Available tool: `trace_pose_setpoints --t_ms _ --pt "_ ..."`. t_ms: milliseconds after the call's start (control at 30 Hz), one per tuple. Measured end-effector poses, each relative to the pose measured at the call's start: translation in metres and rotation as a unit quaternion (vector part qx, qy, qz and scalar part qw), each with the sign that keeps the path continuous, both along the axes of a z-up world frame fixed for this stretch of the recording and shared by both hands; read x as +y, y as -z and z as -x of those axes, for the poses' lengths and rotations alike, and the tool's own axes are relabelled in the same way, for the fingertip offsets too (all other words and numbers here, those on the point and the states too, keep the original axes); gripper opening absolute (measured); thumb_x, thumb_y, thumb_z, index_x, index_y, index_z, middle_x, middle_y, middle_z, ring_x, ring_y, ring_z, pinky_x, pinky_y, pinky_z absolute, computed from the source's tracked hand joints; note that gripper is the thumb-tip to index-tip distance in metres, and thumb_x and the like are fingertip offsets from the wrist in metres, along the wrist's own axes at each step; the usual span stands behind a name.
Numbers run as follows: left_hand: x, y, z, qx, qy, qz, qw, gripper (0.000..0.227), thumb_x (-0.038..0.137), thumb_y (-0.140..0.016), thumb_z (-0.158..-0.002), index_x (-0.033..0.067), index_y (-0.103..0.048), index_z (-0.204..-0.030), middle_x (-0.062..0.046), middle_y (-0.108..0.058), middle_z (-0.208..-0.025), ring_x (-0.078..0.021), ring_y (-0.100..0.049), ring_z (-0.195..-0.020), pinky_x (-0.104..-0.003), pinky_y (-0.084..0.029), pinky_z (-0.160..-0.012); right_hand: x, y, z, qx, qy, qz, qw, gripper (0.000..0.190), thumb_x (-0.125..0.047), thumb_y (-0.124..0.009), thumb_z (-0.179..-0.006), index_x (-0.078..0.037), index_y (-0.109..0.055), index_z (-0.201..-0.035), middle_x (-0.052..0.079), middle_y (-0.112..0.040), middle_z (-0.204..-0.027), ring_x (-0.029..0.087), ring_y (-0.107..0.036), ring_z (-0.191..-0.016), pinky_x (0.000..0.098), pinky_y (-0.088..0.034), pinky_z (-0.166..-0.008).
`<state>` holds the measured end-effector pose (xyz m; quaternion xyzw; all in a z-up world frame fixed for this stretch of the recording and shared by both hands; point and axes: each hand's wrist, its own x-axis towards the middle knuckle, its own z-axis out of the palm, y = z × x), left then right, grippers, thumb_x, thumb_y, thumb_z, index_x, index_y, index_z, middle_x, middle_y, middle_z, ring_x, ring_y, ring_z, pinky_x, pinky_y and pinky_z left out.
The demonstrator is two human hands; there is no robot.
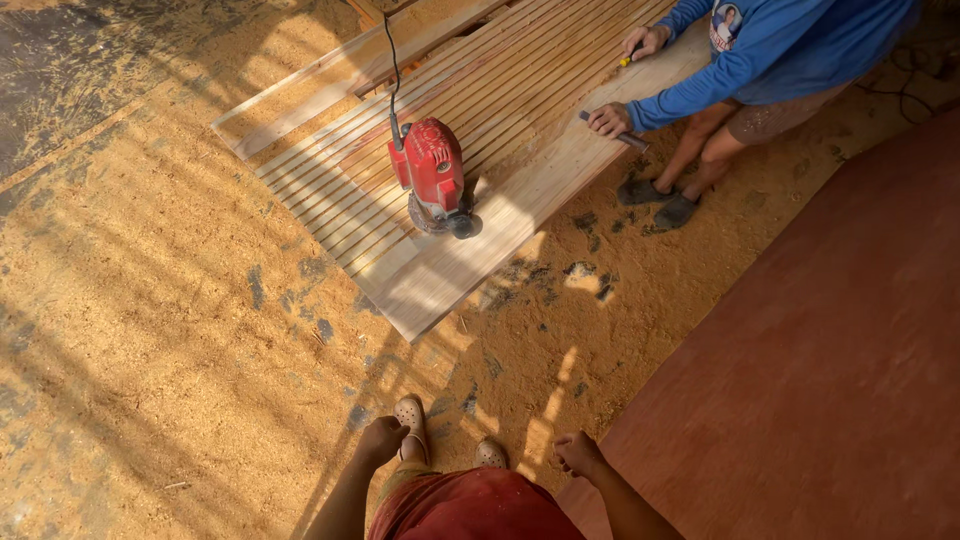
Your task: The person uses a handheld electric router to cut parallel grooves into a large wooden plank. They guide the tool along the wood surface, creating a series of evenly spaced channels while sawdust accumulates on the floor.
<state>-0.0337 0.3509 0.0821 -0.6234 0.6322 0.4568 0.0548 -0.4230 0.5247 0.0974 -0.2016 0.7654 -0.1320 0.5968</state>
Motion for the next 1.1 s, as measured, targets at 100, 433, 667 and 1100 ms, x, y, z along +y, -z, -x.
trace_pose_setpoints --t_ms 100,433,667,1100 --pt "0.031 0.000 -0.005 -0.011 0.017 0.004 1.000 0.039 0.038 -0.066 -0.090 0.0011 -0.076 -0.099 -0.018 -0.077 -0.091 -0.0330 -0.074 -0.087 -0.044 -0.057 -0.083 0.018 0.007 0.008 0.012 -0.038 0.001 0.999 0.033 -0.017 -0.067 -0.090 -0.002 -0.072 -0.119 0.008 -0.072 -0.077 0.014 -0.066 -0.059 0.0304 -0.050 -0.049" --pt "0.091 -0.017 -0.053 -0.013 -0.097 -0.049 0.994 0.039 0.037 -0.066 -0.093 -0.0012 -0.073 -0.098 -0.015 -0.078 -0.082 -0.0260 -0.076 -0.072 -0.042 -0.059 -0.075 0.056 0.010 -0.007 -0.005 -0.017 -0.036 0.999 0.026 -0.014 -0.063 -0.095 -0.002 -0.069 -0.117 0.010 -0.069 -0.080 0.017 -0.063 -0.059 0.0328 -0.048 -0.049" --pt "0.104 -0.015 -0.067 -0.034 -0.091 -0.065 0.993 0.040 0.039 -0.066 -0.093 -0.0002 -0.074 -0.100 -0.013 -0.078 -0.082 -0.0229 -0.076 -0.071 -0.040 -0.059 -0.075 0.069 0.005 -0.025 -0.008 -0.010 -0.006 1.000 0.027 -0.014 -0.062 -0.095 0.001 -0.073 -0.114 0.011 -0.069 -0.079 0.017 -0.064 -0.059 0.0327 -0.050 -0.049" --pt "0.116 -0.006 -0.114 0.000 -0.068 -0.067 0.995 0.037 0.036 -0.067 -0.093 0.0008 -0.073 -0.101 -0.013 -0.078 -0.082 -0.0230 -0.076 -0.072 -0.040 -0.060 -0.074 0.067 -0.004 -0.091 0.042 -0.016 -0.033 0.998 0.032 -0.017 -0.063 -0.094 -0.004 -0.069 -0.123 0.010 -0.073 -0.085 0.016 -0.068 -0.064 0.0322 -0.056 -0.054"
